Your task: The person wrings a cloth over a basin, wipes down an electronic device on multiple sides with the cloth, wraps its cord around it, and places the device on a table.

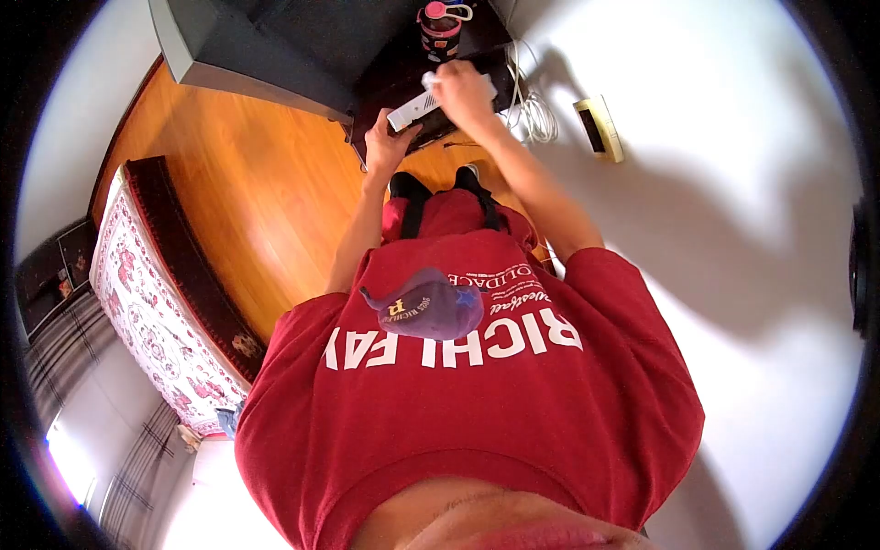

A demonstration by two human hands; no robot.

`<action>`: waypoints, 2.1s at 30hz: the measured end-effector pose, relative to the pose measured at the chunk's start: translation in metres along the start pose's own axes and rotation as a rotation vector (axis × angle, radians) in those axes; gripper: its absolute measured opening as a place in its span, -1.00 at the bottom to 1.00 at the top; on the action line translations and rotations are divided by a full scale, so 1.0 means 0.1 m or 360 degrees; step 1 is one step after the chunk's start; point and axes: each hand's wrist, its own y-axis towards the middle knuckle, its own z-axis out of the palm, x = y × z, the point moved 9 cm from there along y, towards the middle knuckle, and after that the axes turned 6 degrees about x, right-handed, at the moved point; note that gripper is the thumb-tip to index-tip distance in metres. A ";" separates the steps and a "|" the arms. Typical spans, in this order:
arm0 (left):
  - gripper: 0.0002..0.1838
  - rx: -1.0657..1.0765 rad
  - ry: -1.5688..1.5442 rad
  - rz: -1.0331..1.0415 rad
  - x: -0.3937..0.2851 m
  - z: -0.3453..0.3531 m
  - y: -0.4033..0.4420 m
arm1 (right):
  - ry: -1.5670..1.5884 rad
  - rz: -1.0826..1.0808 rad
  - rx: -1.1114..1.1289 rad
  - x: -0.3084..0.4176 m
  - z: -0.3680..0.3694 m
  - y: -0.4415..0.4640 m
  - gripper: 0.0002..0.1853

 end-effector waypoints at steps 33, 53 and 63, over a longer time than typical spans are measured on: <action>-0.59 0.0033 0.0142 -0.0050 -0.10 -0.03 0.04 | 0.0030 -0.0184 -0.0219 0.21 -0.08 -0.22 -0.84; -0.59 0.0074 0.0103 0.0003 -0.19 -0.04 0.05 | 0.0103 -0.0067 -0.0271 -0.30 -0.17 -0.26 -0.79; -0.60 0.0038 0.0172 0.0001 -0.05 -0.02 0.05 | 0.0313 -0.0298 -0.0137 0.52 0.09 -0.35 -0.79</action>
